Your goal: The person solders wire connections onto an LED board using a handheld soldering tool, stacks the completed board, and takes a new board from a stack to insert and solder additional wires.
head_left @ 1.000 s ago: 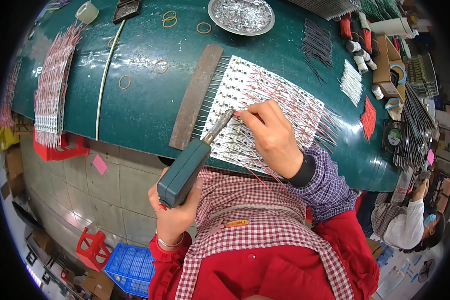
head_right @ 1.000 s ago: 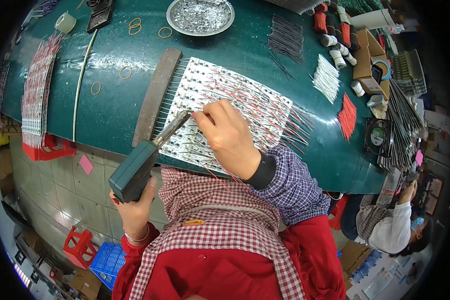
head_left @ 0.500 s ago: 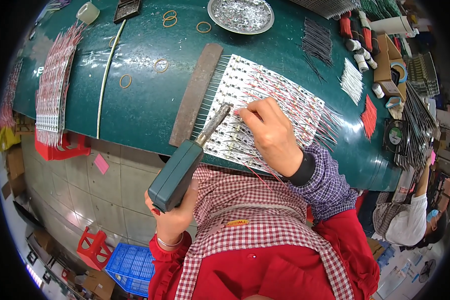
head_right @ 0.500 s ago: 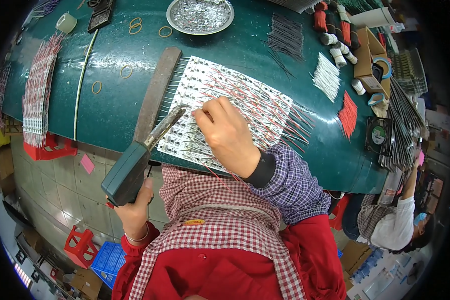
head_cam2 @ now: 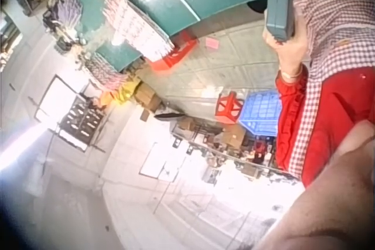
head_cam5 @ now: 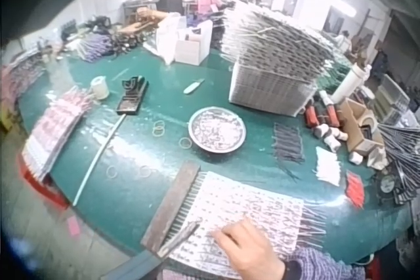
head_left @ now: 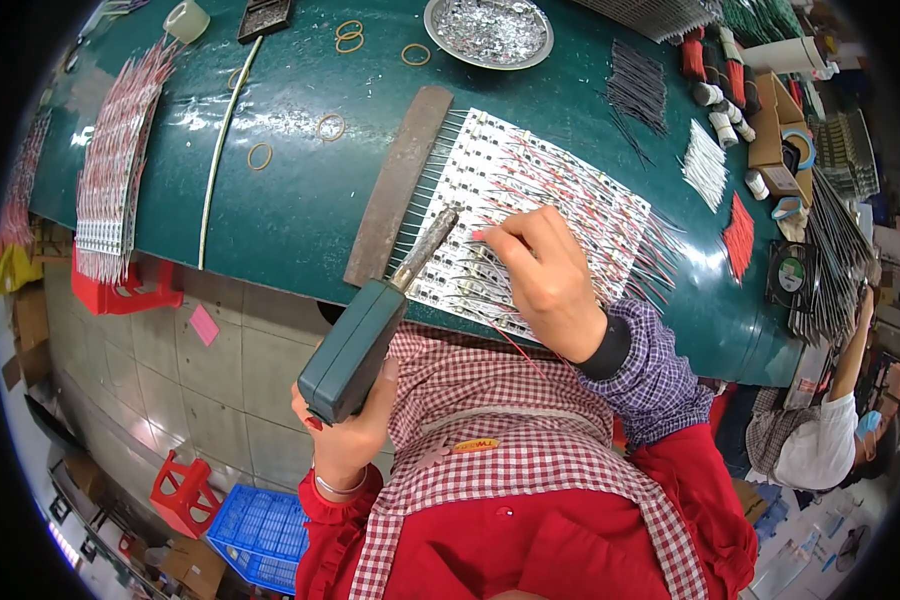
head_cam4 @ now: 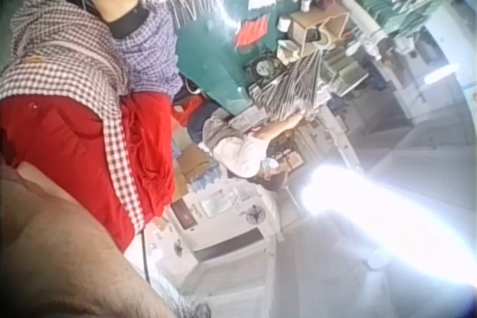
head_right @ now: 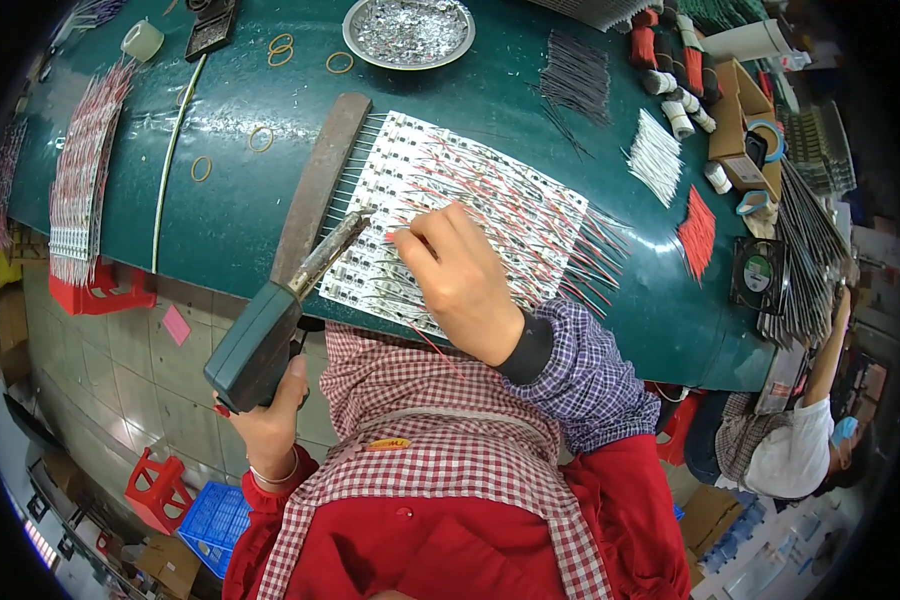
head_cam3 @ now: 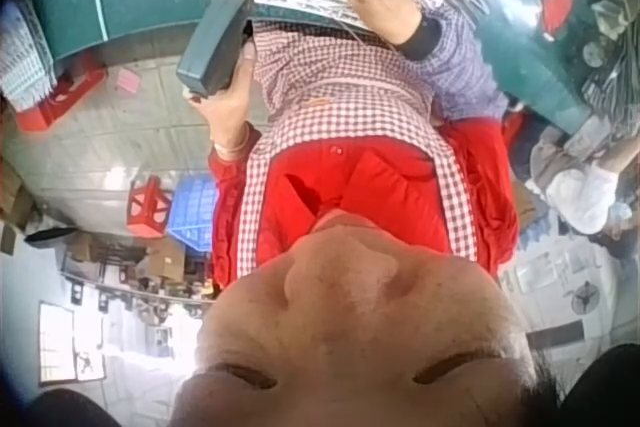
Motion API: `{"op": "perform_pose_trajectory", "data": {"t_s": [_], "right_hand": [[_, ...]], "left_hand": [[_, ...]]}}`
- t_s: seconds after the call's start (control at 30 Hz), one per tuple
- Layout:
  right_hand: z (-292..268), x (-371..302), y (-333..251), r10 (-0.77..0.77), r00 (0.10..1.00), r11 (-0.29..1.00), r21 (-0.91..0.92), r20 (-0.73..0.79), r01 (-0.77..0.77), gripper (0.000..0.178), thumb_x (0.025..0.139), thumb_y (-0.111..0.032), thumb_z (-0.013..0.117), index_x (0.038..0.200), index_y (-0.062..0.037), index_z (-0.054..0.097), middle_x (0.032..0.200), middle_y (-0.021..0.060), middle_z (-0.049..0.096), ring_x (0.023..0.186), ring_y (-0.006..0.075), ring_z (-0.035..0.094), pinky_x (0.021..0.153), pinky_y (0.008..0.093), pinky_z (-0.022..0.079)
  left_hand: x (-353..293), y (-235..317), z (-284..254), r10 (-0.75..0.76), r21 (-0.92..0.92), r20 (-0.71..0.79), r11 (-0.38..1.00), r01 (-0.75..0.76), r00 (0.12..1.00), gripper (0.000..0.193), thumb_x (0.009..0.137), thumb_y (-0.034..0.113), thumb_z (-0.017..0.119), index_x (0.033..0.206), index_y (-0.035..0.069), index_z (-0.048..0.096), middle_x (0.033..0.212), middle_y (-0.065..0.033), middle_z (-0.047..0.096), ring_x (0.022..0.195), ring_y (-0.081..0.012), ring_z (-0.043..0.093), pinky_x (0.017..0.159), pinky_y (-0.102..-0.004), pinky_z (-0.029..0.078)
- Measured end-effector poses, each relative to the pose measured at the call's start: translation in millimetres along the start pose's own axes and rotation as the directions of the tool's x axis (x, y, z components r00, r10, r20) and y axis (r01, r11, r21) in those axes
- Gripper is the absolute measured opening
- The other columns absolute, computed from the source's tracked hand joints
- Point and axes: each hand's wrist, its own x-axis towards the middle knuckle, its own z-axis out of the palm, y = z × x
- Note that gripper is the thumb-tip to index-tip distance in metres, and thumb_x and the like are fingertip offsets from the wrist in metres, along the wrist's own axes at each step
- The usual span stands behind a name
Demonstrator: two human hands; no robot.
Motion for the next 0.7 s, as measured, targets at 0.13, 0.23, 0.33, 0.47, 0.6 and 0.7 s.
{"op": "perform_pose_trajectory", "data": {"t_s": [0.13,0.23,0.33,0.47,0.6,0.7], "right_hand": [[3.4,-2.2,0.6,0.003,1.000,1.000,0.010,0.020,-0.003,0.028,0.077,0.005,0.067,0.104,0.0026,0.068,0.098,0.0112,0.061,0.090,0.0262,0.059,0.073,0.0351,0.051],[4.1,-3.5,0.3,0.009,0.999,1.000,0.017,0.034,-0.009,0.029,0.076,0.005,0.067,0.105,0.0028,0.070,0.098,0.0110,0.061,0.090,0.0258,0.059,0.072,0.0343,0.052],[4.6,-3.4,0.1,0.009,0.999,1.000,0.013,0.034,-0.009,0.029,0.076,0.005,0.067,0.105,0.0030,0.070,0.098,0.0108,0.061,0.091,0.0258,0.058,0.072,0.0342,0.052],[4.4,-3.2,-0.2,0.007,0.999,1.000,0.004,0.045,-0.007,0.029,0.077,0.004,0.068,0.106,0.0034,0.070,0.098,0.0109,0.061,0.091,0.0259,0.058,0.072,0.0341,0.052],[3.9,-3.1,-0.4,-0.003,0.999,1.000,-0.018,0.051,0.004,0.027,0.078,0.004,0.069,0.105,0.0041,0.070,0.098,0.0110,0.061,0.091,0.0258,0.058,0.072,0.0341,0.052],[4.5,-2.5,-0.9,-0.009,0.999,1.000,-0.028,0.048,0.010,0.026,0.078,0.004,0.069,0.105,0.0043,0.070,0.098,0.0110,0.061,0.091,0.0256,0.058,0.071,0.0336,0.052]], "left_hand": [[-1.3,-0.1,-1.5,0.020,0.002,0.006,1.000,-0.020,1.000,0.019,0.078,-0.001,0.079,0.096,-0.004,0.073,0.082,-0.0103,0.072,0.063,-0.0164,0.067,0.060,-0.0285,0.051],[-1.3,0.7,-2.3,0.008,-0.029,0.020,1.000,-0.007,1.000,0.019,0.078,-0.003,0.079,0.095,-0.004,0.072,0.083,-0.0095,0.071,0.064,-0.0159,0.066,0.059,-0.0283,0.050],[-0.9,2.5,-3.1,-0.021,-0.043,0.044,0.999,0.023,0.999,0.018,0.077,-0.005,0.078,0.094,-0.005,0.071,0.083,-0.0089,0.069,0.065,-0.0147,0.064,0.058,-0.0278,0.049],[0.2,5.1,-4.0,-0.042,-0.052,0.074,0.998,0.045,0.996,0.018,0.077,-0.006,0.076,0.094,-0.005,0.070,0.084,-0.0089,0.068,0.066,-0.0135,0.063,0.059,-0.0270,0.048],[0.9,7.0,-4.5,-0.037,-0.024,0.094,0.999,0.039,0.995,0.018,0.078,-0.007,0.076,0.095,-0.006,0.070,0.085,-0.0094,0.068,0.067,-0.0139,0.064,0.060,-0.0267,0.048],[1.4,8.8,-3.6,-0.081,-0.048,0.095,0.995,0.086,0.992,0.018,0.078,-0.007,0.075,0.095,-0.006,0.070,0.085,-0.0094,0.068,0.068,-0.0142,0.063,0.060,-0.0268,0.048]]}}
